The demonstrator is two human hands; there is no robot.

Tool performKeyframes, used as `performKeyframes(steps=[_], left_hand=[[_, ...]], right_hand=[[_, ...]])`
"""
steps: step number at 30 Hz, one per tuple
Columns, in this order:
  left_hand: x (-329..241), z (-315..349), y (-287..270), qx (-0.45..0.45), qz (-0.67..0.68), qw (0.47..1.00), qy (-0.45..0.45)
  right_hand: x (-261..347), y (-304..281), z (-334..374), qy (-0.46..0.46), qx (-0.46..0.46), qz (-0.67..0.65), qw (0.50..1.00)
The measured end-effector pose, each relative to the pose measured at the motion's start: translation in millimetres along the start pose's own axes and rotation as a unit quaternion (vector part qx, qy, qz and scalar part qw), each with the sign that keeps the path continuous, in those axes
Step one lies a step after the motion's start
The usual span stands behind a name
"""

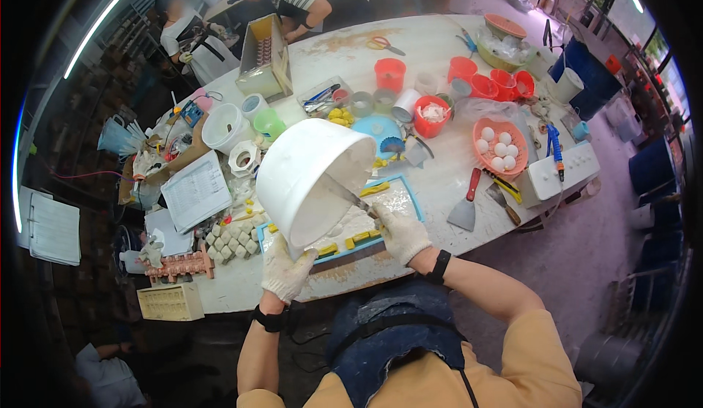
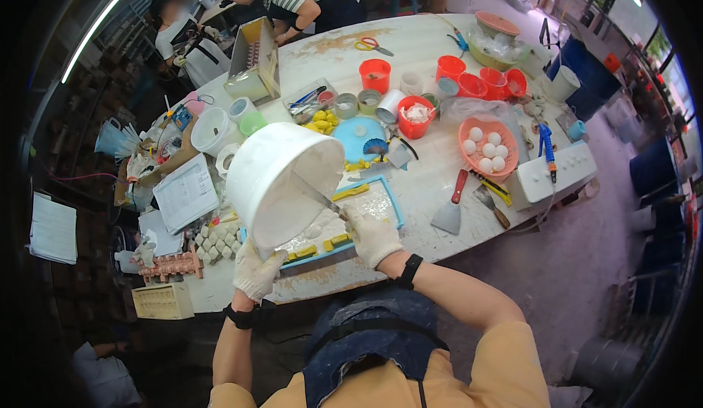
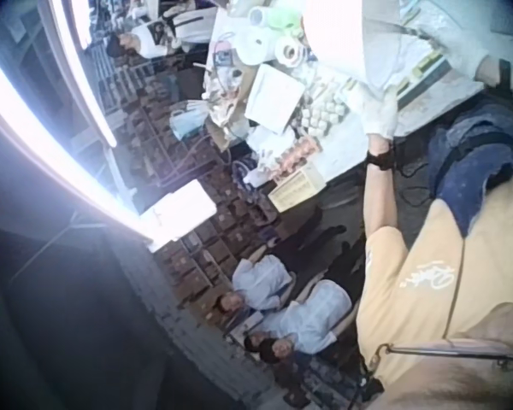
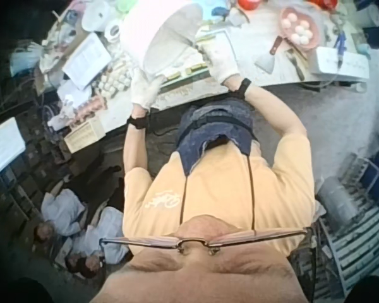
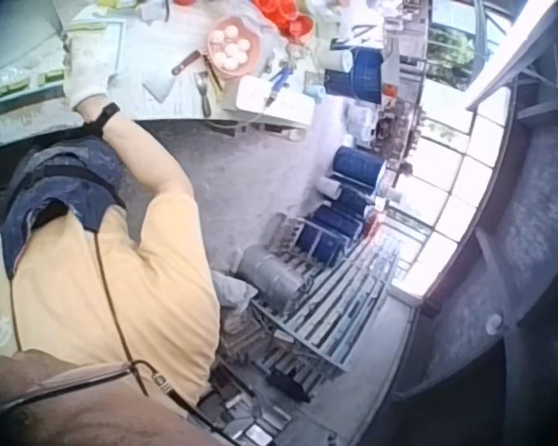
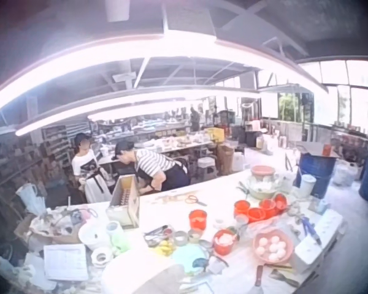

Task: Mixing a white substance in a bowl and pouring it into a mold.

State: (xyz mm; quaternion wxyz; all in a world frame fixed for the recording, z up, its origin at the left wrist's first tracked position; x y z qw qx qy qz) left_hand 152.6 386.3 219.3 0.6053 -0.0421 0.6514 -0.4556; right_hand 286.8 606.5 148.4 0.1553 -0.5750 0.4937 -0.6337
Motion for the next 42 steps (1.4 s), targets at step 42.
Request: performKeyframes(steps=[42], left_hand=[[-27.9, -22.5, 27.7, 0.091, 0.151, 0.981, -0.079]], right_hand=[[-51.7, -104.0, -16.7, 0.073, 0.069, -0.238, 0.966]])
Point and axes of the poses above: each hand's wrist, its own z-axis away from the middle knuckle, its own y-axis out of the palm, x = y × z, the point moved 1 cm from there along -z, towards the middle knuckle, and after that the axes turned 1 degree about -x, right-handed, at the moved point
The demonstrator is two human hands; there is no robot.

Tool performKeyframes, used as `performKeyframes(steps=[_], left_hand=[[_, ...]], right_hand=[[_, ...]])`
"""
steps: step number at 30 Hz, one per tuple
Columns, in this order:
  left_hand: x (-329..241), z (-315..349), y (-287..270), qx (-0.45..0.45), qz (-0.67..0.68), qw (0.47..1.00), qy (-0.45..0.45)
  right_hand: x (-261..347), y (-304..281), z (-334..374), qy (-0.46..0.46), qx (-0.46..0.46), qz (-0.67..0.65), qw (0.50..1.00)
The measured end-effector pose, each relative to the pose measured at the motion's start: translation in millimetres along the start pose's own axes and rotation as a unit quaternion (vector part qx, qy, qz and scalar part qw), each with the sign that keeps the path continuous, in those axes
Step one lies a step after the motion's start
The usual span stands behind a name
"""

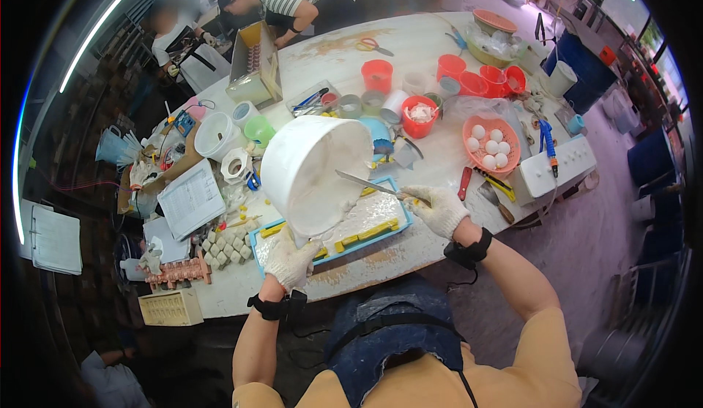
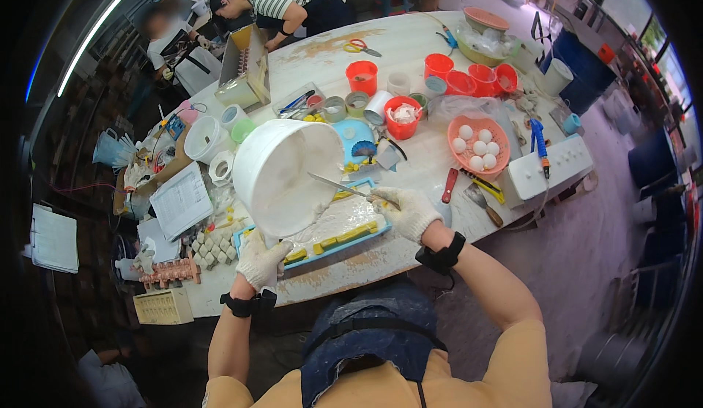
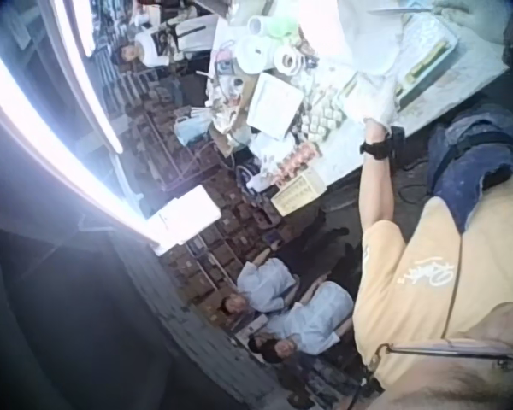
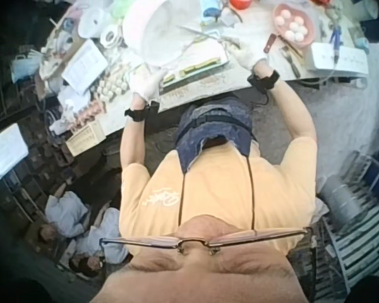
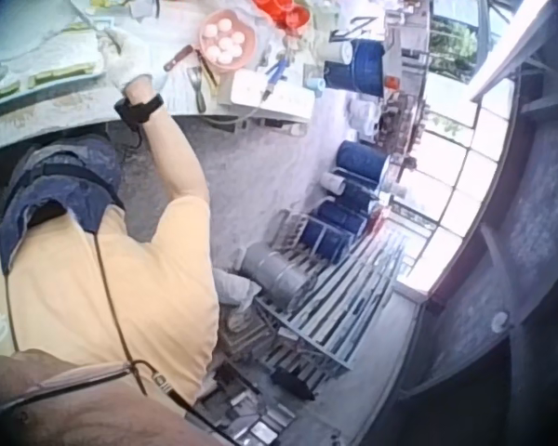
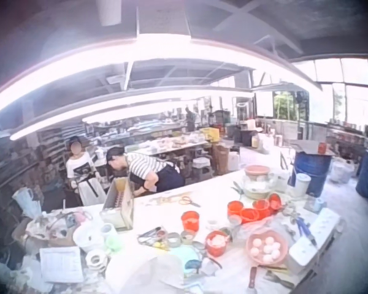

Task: Mixing a white substance in a bowl and pouring it into a mold.

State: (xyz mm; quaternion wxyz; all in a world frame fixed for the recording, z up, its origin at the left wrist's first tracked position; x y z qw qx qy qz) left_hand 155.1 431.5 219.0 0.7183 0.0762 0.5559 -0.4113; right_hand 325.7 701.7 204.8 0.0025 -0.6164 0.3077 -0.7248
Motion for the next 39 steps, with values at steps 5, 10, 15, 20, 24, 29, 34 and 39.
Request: performKeyframes(steps=[5, 10, 15, 20, 24, 29, 34, 39], left_hand=[[-19.7, -0.5, -3.4, 0.033, -0.071, 0.997, 0.021], [-15.8, -4.6, 1.6, 0.022, -0.020, 0.999, 0.017], [12.6, -27.0, 1.8, -0.076, 0.024, 0.997, 0.016], [10.6, -25.5, 6.9, -0.075, 0.093, 0.993, -0.008], [9.0, -21.9, 10.2, -0.060, 0.046, 0.997, -0.008], [5.1, -19.6, 14.7, -0.055, 0.063, 0.996, -0.018], [4.9, -20.6, 15.6, -0.037, 0.060, 0.998, -0.006], [4.7, -20.0, 15.6, -0.033, 0.067, 0.997, -0.011]], right_hand=[[-27.5, 8.7, -5.2, 0.053, 0.093, -0.007, 0.994], [-22.2, 0.3, 1.4, 0.135, 0.175, -0.018, 0.975], [-22.0, -20.9, 10.8, 0.051, 0.223, 0.085, 0.970], [-73.3, -26.9, 44.9, 0.080, 0.049, 0.026, 0.995], [-106.4, -8.1, 66.9, 0.114, -0.013, -0.033, 0.993], [-114.0, 7.9, 82.1, 0.122, -0.067, -0.077, 0.987], [-125.9, 17.3, 86.8, 0.120, -0.088, -0.100, 0.984], [-130.6, 25.7, 87.6, 0.112, -0.100, -0.103, 0.983]])
Point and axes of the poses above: each hand's wrist, its own z-axis away from the middle knuckle, its own y-axis out of the palm, x = y × z, the point moved 1 cm from there along -z, towards the middle knuckle, and after that the axes turned 1 degree about -x, right-handed, at the moved point
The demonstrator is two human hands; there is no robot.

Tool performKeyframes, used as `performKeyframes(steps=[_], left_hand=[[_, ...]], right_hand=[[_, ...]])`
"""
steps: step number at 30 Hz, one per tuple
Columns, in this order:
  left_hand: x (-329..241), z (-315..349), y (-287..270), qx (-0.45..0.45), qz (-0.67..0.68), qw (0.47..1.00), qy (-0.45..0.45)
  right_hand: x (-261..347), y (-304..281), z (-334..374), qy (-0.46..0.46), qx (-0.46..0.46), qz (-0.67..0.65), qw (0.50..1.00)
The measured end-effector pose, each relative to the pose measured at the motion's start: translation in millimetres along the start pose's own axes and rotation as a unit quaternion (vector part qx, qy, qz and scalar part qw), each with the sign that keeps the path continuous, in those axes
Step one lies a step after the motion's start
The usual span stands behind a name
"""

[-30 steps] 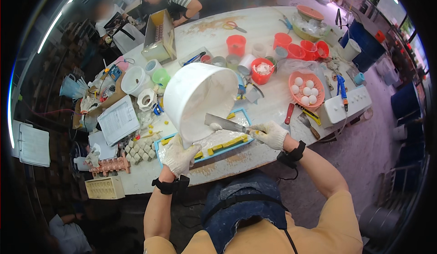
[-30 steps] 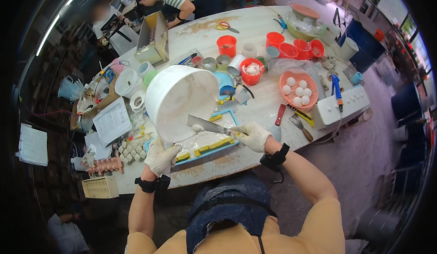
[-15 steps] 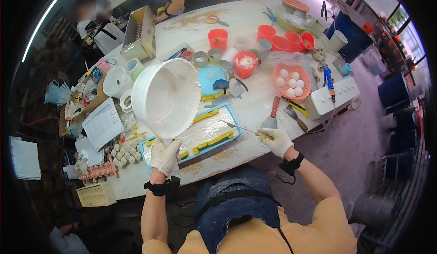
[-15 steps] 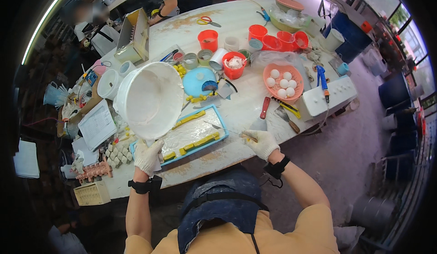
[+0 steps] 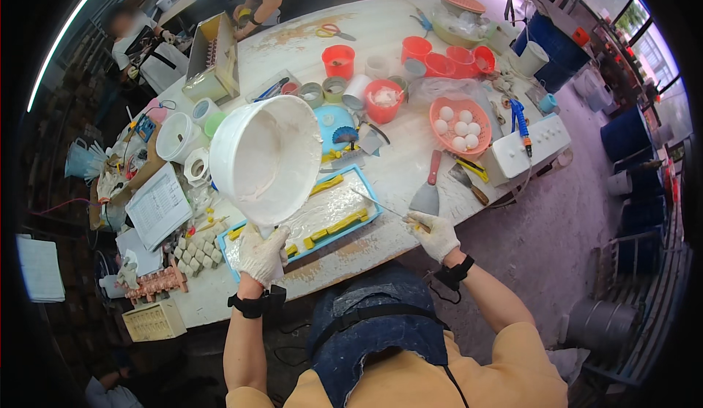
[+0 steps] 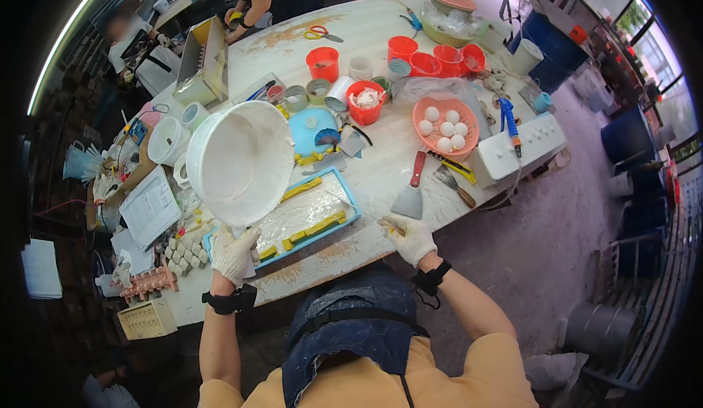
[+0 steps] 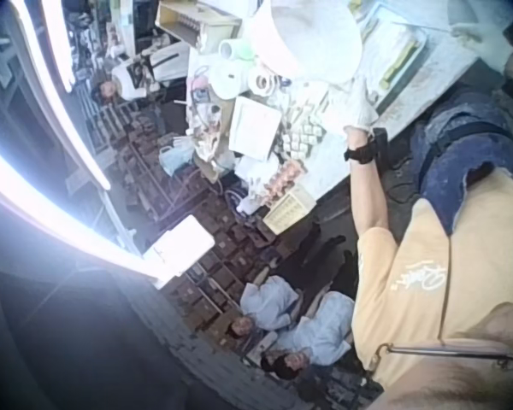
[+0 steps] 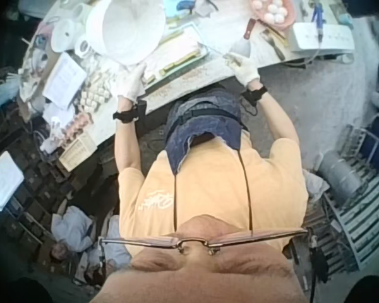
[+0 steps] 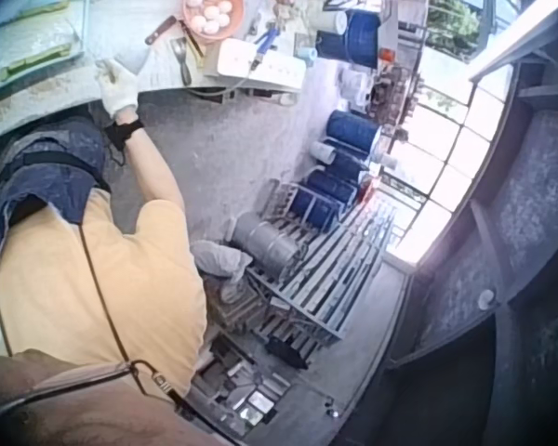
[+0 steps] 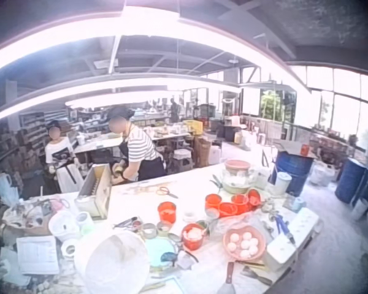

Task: Mixing a white substance in a bowl and pouring it into a mold.

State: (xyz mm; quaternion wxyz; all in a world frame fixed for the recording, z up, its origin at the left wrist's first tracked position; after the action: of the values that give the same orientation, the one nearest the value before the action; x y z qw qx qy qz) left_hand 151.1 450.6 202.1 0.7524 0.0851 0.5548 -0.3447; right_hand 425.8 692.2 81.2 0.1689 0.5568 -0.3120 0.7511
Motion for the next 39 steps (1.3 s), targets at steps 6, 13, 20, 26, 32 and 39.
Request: performKeyframes(steps=[6, 13, 20, 26, 32, 39], left_hand=[[7.4, -2.4, -7.9, -0.011, -0.016, 1.000, 0.017], [9.7, 2.7, -10.0, -0.012, 0.017, 1.000, -0.001], [23.0, 1.7, -10.8, -0.014, -0.043, 0.999, 0.011], [49.6, -15.3, -9.6, -0.003, -0.160, 0.985, 0.059], [34.3, -20.8, -7.4, -0.031, -0.259, 0.960, 0.102], [7.9, 7.2, -10.7, 0.003, -0.161, 0.986, 0.039]], right_hand=[[25.1, 5.4, -6.6, -0.047, -0.007, 0.043, 0.998], [46.2, 13.2, -15.2, -0.051, -0.015, -0.051, 0.997], [82.4, 14.8, -24.8, 0.003, 0.031, 0.155, 0.987], [136.5, 29.1, -30.3, 0.021, 0.122, 0.283, 0.951], [159.2, 41.8, -46.3, -0.133, 0.093, 0.199, 0.966], [159.6, 40.1, -104.9, -0.330, -0.140, 0.440, 0.824]])
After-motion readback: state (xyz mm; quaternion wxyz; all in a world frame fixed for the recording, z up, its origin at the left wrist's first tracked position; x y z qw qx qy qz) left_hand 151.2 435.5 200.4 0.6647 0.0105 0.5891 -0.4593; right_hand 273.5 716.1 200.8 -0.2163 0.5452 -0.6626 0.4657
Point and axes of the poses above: each hand's wrist, its own z-axis away from the middle knuckle, its own y-axis out of the palm, x = y × z, the point moved 1 cm from there along -z, towards the middle knuckle, and after that the axes turned 1 degree about -x, right-handed, at the moved point
